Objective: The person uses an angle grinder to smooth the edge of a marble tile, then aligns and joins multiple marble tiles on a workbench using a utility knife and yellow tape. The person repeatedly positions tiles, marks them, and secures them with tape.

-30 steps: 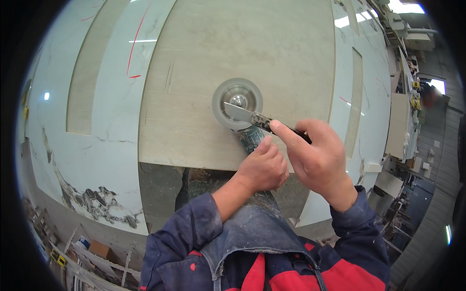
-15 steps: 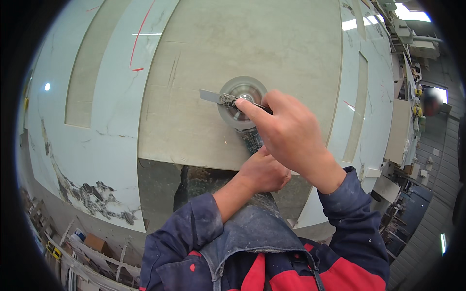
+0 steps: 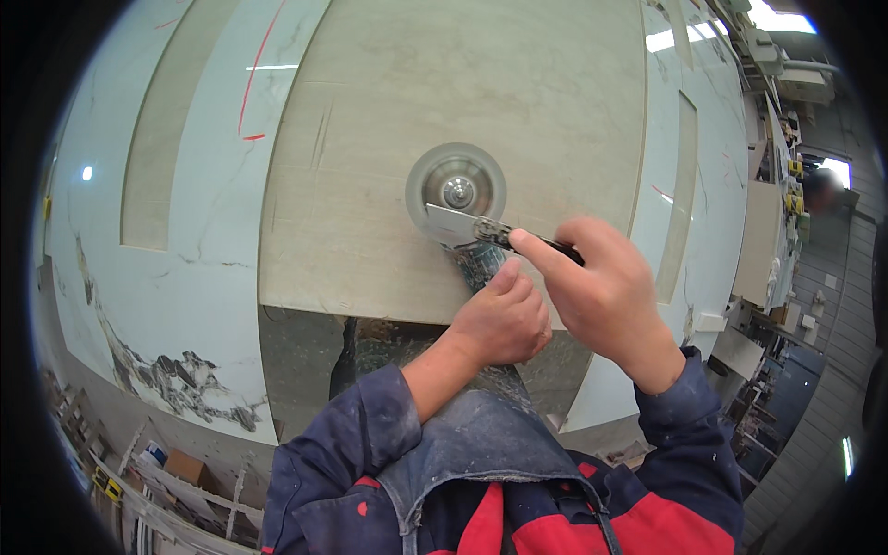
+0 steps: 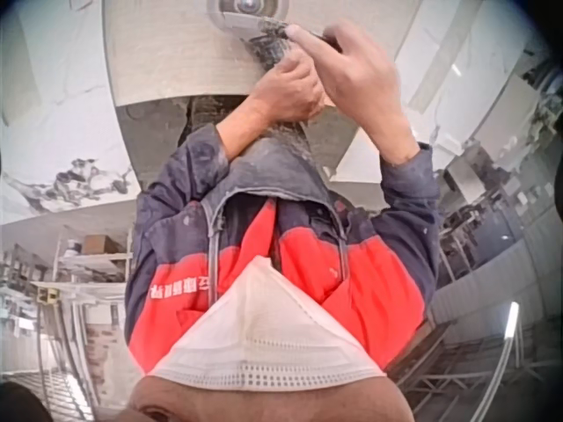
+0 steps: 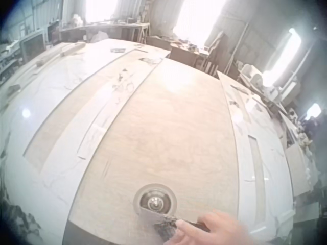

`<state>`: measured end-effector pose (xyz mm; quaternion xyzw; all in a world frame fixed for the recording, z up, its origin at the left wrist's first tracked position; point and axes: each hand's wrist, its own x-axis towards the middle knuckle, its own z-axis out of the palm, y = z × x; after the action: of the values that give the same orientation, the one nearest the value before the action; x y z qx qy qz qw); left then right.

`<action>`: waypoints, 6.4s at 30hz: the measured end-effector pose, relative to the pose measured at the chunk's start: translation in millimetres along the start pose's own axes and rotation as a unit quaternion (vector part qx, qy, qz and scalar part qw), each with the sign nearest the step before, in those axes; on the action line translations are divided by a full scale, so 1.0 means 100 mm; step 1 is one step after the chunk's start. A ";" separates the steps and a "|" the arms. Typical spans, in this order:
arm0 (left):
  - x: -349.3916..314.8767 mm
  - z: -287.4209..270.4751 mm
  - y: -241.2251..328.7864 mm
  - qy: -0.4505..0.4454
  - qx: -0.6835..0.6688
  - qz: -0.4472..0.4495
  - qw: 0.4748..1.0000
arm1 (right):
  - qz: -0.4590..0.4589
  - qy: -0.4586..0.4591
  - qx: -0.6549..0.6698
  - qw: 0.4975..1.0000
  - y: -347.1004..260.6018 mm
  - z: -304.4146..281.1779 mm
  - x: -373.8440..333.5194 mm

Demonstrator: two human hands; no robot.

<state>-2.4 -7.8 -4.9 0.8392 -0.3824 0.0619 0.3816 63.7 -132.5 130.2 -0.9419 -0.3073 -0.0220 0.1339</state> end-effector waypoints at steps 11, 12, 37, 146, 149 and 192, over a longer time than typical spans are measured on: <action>-0.04 0.09 -0.01 -0.006 -0.029 0.015 0.999 | 0.220 -0.100 0.362 0.900 -0.17 0.21 0.53; -0.04 0.10 -0.01 -0.011 -0.020 0.012 1.000 | 0.221 -0.111 0.361 0.899 -0.17 0.22 0.56; 0.03 0.00 -0.03 0.040 0.043 0.023 0.998 | 0.227 -0.028 0.398 0.888 -0.09 -0.16 0.19; 0.16 -0.05 0.02 0.025 0.037 0.006 0.999 | 0.191 0.096 0.159 0.964 0.16 0.58 -0.62; 0.14 -0.02 0.01 0.017 0.041 0.005 0.999 | 0.201 0.094 0.156 0.962 0.13 0.55 -0.73; 0.17 -0.02 0.04 0.036 0.032 -0.001 0.999 | 0.306 0.018 0.562 0.769 0.24 0.42 -0.47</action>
<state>7.3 -17.8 5.3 0.8487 -0.3650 0.1042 0.3683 37.7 -167.1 78.0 -0.7424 0.0419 0.1793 0.6442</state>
